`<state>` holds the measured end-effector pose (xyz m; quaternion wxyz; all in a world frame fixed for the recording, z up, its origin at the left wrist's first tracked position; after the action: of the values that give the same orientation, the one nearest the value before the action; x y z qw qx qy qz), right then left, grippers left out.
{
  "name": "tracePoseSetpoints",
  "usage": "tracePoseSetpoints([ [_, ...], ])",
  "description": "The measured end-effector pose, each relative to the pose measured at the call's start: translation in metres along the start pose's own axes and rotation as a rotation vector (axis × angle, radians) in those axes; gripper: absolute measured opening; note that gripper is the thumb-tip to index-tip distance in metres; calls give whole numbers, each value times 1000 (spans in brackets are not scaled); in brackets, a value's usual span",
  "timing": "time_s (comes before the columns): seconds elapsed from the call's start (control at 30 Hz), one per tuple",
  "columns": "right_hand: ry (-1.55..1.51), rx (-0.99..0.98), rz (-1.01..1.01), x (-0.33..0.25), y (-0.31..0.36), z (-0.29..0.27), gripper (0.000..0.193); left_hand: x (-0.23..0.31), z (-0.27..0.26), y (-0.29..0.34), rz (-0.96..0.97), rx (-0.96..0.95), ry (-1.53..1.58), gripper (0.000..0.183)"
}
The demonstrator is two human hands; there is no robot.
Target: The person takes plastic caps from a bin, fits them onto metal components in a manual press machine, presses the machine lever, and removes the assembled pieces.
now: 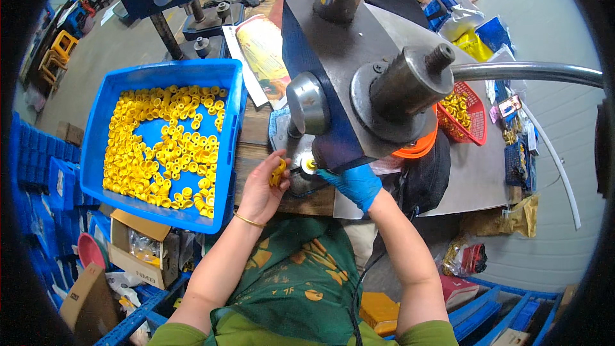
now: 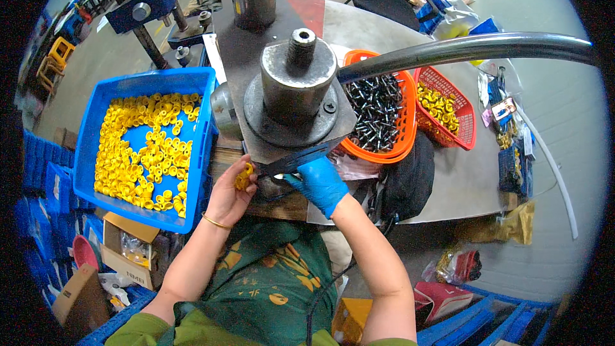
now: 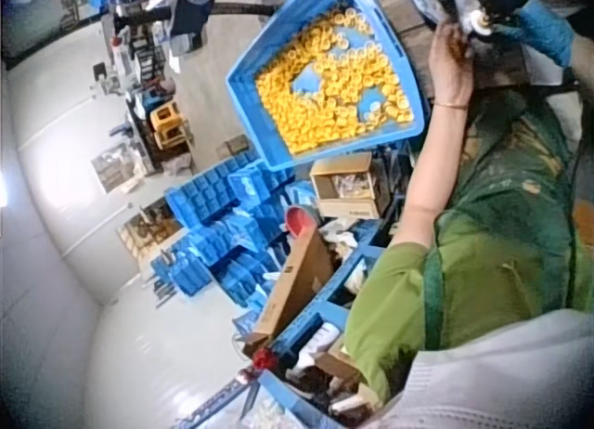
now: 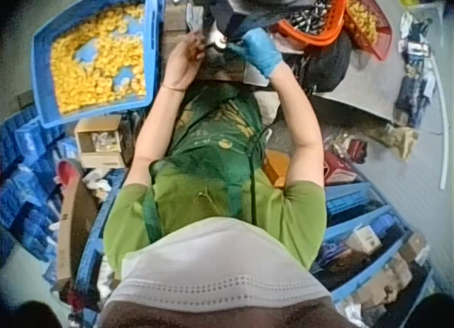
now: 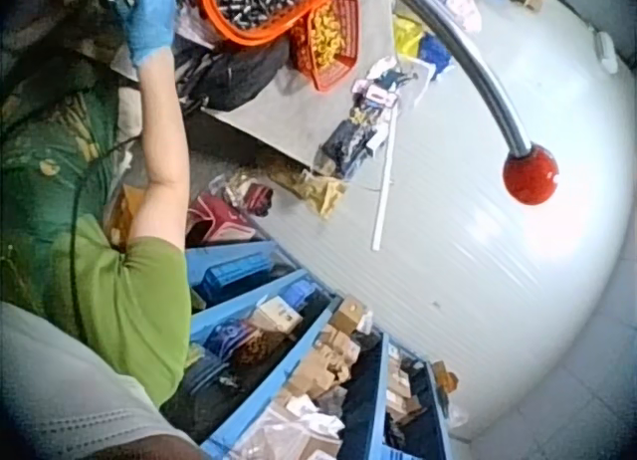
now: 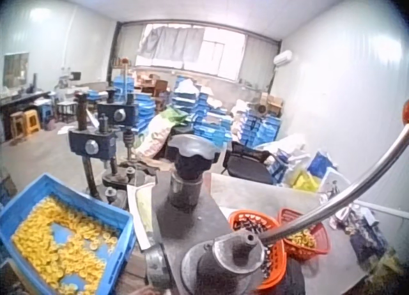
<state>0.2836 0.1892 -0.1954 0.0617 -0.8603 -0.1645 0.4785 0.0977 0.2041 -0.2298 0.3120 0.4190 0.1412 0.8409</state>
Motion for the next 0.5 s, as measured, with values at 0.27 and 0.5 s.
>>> tracePoseSetpoints([
  [0.27,-63,-61,177,28,-5,20,24,2,10,2,22,27,-26,30],
  [0.5,299,137,68,-12,-5,-62,25,-1,6,8,1,-33,-134,29],
])
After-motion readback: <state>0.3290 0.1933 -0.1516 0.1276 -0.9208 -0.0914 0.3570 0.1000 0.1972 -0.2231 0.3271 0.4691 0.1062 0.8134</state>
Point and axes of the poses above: each hand's wrist, its own y-axis away from the middle knuckle, its own z-axis out of the palm, x = y × z, the point moved 2 cm from there along -y, towards the middle knuckle, and after that the axes turned 15 degrees about -y, right-handed, at the moved point
